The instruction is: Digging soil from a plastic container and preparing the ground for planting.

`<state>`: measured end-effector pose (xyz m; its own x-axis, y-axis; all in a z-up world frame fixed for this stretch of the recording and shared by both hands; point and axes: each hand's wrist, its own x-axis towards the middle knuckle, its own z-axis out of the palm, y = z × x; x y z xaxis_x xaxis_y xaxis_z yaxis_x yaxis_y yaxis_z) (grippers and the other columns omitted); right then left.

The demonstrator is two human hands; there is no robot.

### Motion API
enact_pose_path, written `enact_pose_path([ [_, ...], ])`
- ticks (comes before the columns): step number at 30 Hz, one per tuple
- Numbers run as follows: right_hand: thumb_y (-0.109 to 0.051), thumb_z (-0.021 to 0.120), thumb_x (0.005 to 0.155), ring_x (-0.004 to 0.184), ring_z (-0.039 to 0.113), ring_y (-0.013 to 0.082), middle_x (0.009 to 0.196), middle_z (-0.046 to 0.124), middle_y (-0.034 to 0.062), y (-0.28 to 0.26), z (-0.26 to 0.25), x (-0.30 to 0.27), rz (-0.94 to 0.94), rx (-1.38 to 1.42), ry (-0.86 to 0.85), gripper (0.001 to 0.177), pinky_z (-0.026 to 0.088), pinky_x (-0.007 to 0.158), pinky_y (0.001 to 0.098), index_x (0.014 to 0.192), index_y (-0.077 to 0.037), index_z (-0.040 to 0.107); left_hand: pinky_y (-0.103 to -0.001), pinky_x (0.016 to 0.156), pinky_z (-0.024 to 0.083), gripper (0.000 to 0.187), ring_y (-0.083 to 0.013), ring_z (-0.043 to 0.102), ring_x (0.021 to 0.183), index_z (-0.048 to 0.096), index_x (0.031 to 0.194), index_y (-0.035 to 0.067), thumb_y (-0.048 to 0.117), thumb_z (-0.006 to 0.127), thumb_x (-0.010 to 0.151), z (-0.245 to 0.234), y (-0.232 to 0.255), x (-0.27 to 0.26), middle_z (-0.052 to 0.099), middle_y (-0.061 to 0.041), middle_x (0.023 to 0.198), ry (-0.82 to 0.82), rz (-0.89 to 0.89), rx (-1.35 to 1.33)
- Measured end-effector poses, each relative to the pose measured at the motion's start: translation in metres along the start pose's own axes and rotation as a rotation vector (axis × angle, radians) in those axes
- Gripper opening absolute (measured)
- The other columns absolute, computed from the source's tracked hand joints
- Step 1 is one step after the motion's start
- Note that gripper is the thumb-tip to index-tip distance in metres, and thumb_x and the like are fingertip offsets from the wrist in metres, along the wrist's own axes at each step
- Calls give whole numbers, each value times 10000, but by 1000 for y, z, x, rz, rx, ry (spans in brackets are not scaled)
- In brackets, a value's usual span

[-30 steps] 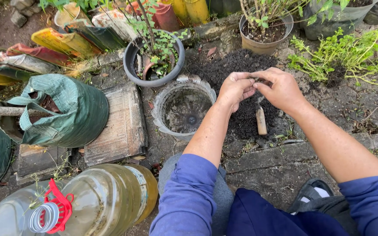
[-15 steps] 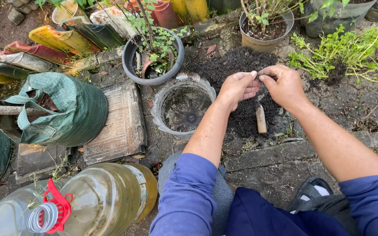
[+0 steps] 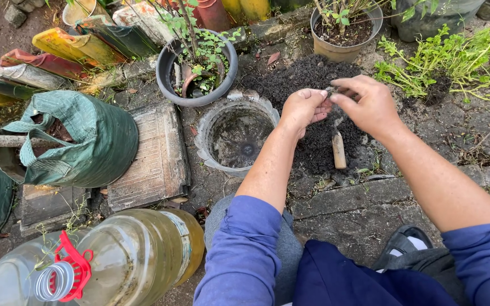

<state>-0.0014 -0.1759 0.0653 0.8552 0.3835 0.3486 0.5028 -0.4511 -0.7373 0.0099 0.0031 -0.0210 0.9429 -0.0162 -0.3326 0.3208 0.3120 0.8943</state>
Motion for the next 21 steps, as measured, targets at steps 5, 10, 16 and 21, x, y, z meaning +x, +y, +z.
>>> enact_pose_path([
  [5,-109,782,928,945,709,267,992,755,127,20,9,-5,-205,-310,31,168,553,829,380,1087,-54,790,-361,848,608,276,-204,727,939,682,1099,29,282,604,1024,7,13,-15,749,-106,1024,-42,-34,83],
  [10,-108,746,968,895,730,228,1009,753,118,20,5,-2,-5,-118,75,112,559,783,339,1063,-52,768,-389,890,580,387,-233,723,1005,673,1194,105,398,482,1030,9,19,-20,751,-104,1101,-38,-87,32],
  [16,-93,752,957,909,702,236,1006,719,120,14,9,-10,-90,-156,79,160,554,790,354,1108,-46,779,-420,916,606,380,-258,729,1002,662,1152,1,352,585,1028,8,7,-12,736,-138,1079,-149,-97,-78],
  [21,-140,726,916,943,697,221,1170,671,112,-7,-7,1,-24,34,-52,386,550,753,321,1299,-98,695,-369,853,622,267,-211,735,938,660,1115,38,281,595,1023,1,4,-6,739,-95,999,-17,-74,-82],
])
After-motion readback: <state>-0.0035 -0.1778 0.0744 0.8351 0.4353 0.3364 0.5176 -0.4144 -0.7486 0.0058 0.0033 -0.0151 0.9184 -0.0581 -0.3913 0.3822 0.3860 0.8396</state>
